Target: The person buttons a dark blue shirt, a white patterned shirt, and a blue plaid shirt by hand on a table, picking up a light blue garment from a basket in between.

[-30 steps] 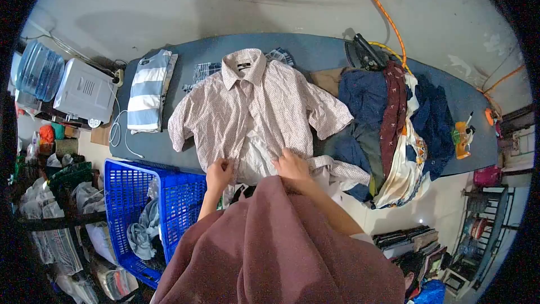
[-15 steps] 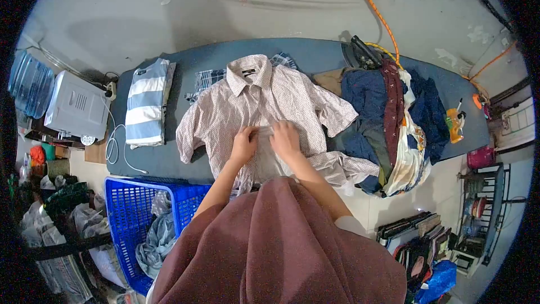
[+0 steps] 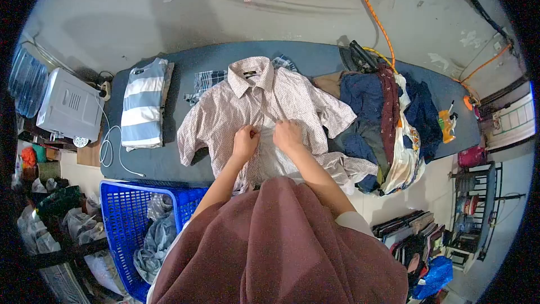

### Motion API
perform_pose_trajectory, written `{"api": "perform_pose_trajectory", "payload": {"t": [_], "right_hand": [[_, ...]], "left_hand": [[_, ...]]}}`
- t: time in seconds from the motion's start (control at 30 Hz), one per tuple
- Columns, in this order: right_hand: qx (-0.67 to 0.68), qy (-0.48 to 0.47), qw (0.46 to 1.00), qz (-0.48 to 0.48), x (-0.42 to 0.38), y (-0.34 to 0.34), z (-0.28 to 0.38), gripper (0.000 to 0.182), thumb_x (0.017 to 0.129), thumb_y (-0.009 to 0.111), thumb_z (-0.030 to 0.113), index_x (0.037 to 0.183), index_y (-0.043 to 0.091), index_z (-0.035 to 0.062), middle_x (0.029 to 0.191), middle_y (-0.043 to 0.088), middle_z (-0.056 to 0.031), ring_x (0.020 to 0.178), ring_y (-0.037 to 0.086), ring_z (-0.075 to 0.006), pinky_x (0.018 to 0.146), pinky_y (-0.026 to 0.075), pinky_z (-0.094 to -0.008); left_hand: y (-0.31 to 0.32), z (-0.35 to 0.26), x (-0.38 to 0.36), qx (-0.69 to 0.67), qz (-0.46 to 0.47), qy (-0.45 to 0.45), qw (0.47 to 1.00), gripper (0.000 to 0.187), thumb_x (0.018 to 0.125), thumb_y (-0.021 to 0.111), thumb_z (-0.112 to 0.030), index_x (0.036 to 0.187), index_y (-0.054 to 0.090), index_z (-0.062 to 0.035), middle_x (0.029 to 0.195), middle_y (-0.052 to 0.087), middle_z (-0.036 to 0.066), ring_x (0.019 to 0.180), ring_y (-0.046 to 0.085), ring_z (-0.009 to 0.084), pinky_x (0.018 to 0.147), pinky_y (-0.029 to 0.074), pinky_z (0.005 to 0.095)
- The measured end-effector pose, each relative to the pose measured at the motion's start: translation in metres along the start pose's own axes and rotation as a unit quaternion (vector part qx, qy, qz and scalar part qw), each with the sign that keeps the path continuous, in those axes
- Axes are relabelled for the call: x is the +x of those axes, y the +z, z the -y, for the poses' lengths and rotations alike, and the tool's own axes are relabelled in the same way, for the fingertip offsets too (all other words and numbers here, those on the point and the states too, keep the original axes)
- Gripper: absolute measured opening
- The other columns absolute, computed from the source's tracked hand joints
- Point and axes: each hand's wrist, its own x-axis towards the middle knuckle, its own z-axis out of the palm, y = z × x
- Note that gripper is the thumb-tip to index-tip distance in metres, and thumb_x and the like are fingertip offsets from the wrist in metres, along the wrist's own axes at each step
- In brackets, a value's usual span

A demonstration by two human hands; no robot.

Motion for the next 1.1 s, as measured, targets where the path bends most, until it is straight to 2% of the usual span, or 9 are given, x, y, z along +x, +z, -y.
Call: {"api": "perform_pose_trajectory", "payload": {"t": [0.13,0.27,0.33,0.47,0.73,0.87,0.97,1.07,1.1], "right_hand": [[0.011,0.029,0.999,0.023,-0.008,-0.004,0.009,0.015,0.080,0.054,0.005,0.088,0.063,-0.0045,0.090,0.064,-0.0197,0.087,0.060,-0.0338,0.079,0.050,-0.0415],[0.105,-0.032,0.985,-0.130,-0.021,0.008,0.024,0.014,0.082,0.054,0.007,0.083,0.062,-0.0048,0.084,0.063,-0.0205,0.083,0.060,-0.0364,0.073,0.049,-0.0441],[0.164,0.007,0.978,-0.127,-0.023,0.007,0.026,0.012,0.082,0.055,0.007,0.082,0.062,-0.0032,0.082,0.063,-0.0202,0.081,0.059,-0.0374,0.072,0.048,-0.0442],[0.273,0.034,0.948,-0.163,-0.028,-0.004,0.028,0.011,0.081,0.056,0.010,0.083,0.063,0.0012,0.080,0.062,-0.0187,0.079,0.059,-0.0383,0.071,0.047,-0.0447],[0.236,-0.006,0.964,-0.126,-0.021,0.010,0.020,0.015,0.083,0.055,0.012,0.086,0.065,0.0019,0.086,0.064,-0.0153,0.082,0.060,-0.0355,0.073,0.048,-0.0437],[0.253,-0.021,0.960,-0.120,-0.022,0.007,0.020,0.016,0.084,0.053,0.012,0.082,0.063,0.0006,0.085,0.063,-0.0154,0.080,0.060,-0.0363,0.073,0.048,-0.0444],[0.254,-0.028,0.965,-0.051,-0.019,-0.002,0.019,0.016,0.084,0.052,0.011,0.080,0.062,-0.0003,0.080,0.063,-0.0171,0.076,0.059,-0.0372,0.071,0.048,-0.0453],[0.351,-0.028,0.936,0.023,-0.010,-0.004,0.008,0.017,0.083,0.052,0.012,0.078,0.063,-0.0010,0.075,0.062,-0.0188,0.071,0.059,-0.0374,0.069,0.048,-0.0457],[0.350,-0.031,0.936,0.016,-0.008,-0.005,0.006,0.017,0.083,0.052,0.012,0.078,0.063,-0.0007,0.074,0.063,-0.0187,0.071,0.060,-0.0369,0.069,0.048,-0.0452]], "left_hand": [[-0.012,-0.017,0.001,-0.049,0.010,-0.030,0.998,0.015,0.075,0.066,-0.008,0.081,0.066,0.0053,0.077,0.066,0.019,0.072,0.064,0.0340,0.070,0.051,0.0383],[-0.005,-0.029,-0.006,-0.133,0.006,-0.055,0.990,0.018,0.076,0.069,-0.011,0.086,0.068,0.0051,0.079,0.068,0.017,0.071,0.067,0.0241,0.067,0.052,0.0333],[-0.006,-0.032,-0.008,-0.161,0.008,-0.070,0.984,0.018,0.079,0.067,-0.009,0.089,0.068,0.0052,0.080,0.069,0.015,0.072,0.066,0.0177,0.065,0.052,0.0300],[-0.009,-0.030,-0.009,-0.205,0.037,-0.079,0.975,0.017,0.080,0.066,-0.009,0.090,0.068,0.0047,0.079,0.069,0.014,0.071,0.066,0.0179,0.065,0.052,0.0296],[-0.003,-0.020,-0.014,-0.199,0.013,-0.067,0.978,0.016,0.080,0.066,-0.008,0.088,0.068,0.0051,0.077,0.069,0.014,0.073,0.067,0.0177,0.067,0.052,0.0295],[0.003,-0.009,-0.013,-0.233,0.021,-0.077,0.969,0.014,0.085,0.064,-0.007,0.091,0.067,0.0050,0.081,0.068,0.010,0.073,0.063,0.0125,0.065,0.051,0.0260],[0.003,-0.007,-0.012,-0.255,0.027,-0.081,0.963,0.016,0.086,0.063,-0.008,0.094,0.067,0.0057,0.082,0.068,0.009,0.074,0.063,0.0117,0.066,0.051,0.0249],[0.008,0.000,-0.010,-0.331,0.040,-0.101,0.937,0.018,0.087,0.063,-0.009,0.097,0.066,0.0058,0.084,0.067,0.008,0.075,0.061,0.0110,0.067,0.051,0.0241],[0.005,-0.006,-0.010,-0.362,0.047,-0.113,0.924,0.019,0.088,0.062,-0.009,0.098,0.066,0.0057,0.084,0.067,0.007,0.074,0.061,0.0106,0.066,0.050,0.0238]]}}
